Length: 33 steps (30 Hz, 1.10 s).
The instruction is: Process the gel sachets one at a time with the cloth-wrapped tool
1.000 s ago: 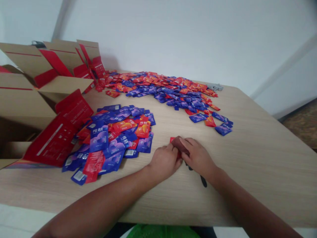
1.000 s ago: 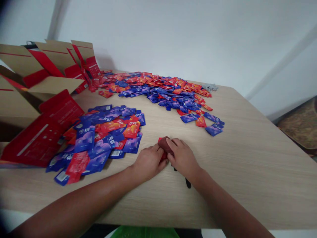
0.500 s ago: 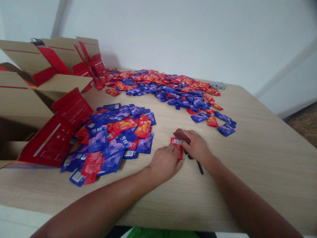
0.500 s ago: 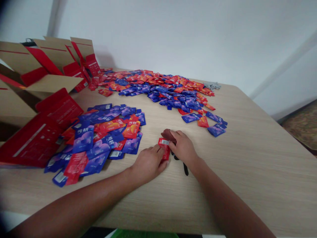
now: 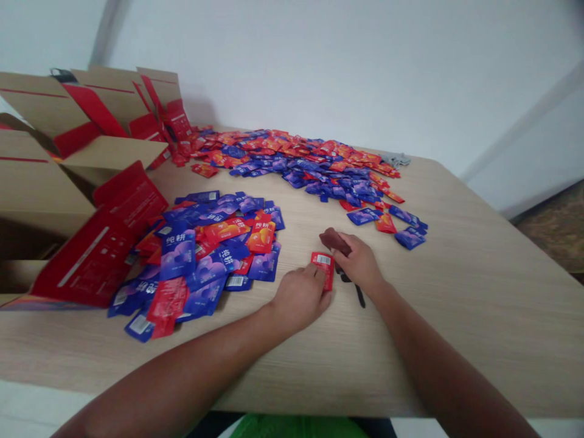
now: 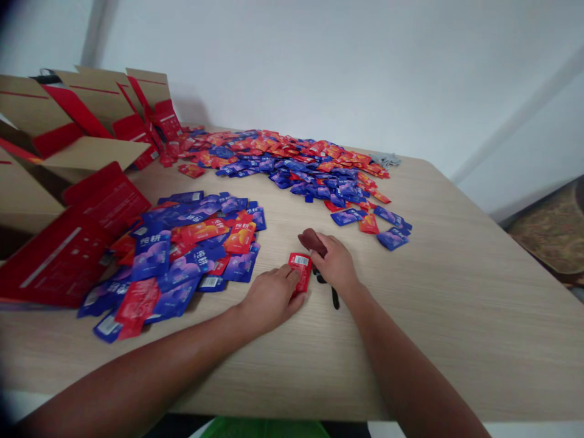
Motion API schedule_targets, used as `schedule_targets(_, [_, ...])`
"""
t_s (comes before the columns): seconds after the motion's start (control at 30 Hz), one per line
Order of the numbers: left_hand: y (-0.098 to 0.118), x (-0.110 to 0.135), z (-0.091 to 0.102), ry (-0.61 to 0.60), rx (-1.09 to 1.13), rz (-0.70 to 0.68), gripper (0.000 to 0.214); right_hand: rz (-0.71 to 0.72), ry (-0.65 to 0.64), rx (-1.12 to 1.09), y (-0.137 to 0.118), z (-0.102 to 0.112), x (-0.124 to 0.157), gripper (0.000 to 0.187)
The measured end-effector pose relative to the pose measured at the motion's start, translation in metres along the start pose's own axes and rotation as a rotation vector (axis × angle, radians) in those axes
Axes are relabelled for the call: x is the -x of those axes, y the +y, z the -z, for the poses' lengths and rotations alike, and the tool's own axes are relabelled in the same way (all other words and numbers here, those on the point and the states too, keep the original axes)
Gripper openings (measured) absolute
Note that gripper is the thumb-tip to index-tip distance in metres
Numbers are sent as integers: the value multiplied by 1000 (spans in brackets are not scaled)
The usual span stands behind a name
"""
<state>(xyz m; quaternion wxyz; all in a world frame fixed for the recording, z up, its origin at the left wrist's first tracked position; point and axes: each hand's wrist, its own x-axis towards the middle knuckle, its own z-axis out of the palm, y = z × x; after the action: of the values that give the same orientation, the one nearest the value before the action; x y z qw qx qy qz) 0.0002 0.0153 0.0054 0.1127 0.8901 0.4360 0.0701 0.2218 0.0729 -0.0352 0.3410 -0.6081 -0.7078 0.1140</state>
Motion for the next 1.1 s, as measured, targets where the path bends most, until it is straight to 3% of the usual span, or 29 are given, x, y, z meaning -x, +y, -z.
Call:
schedule_targets(0.2, [0,2,-2,27,4,-1,39,-36,-6,-144,-25,20,18,48])
schedule_targets(0.33, [0,1,-2,33,33,-7,34,120,-240,-83,-48,30,37,52])
schedule_targets(0.4, [-1,1,-2,25,42,-4,32,140,-291,-45,-51,29,43,54])
schedule_targets(0.7, [0,1,3,-3,37,-9,35,108,-246,155,-32,7,17,51])
schedule_targets(0.93, [0,0,5,-33,18,-7,38,81,-54,69,-14,-7,-4,52])
schedule_targets(1.1, [-1,0,1,-8,26,-10,41,69,-60,19,-11,-4,-5,51])
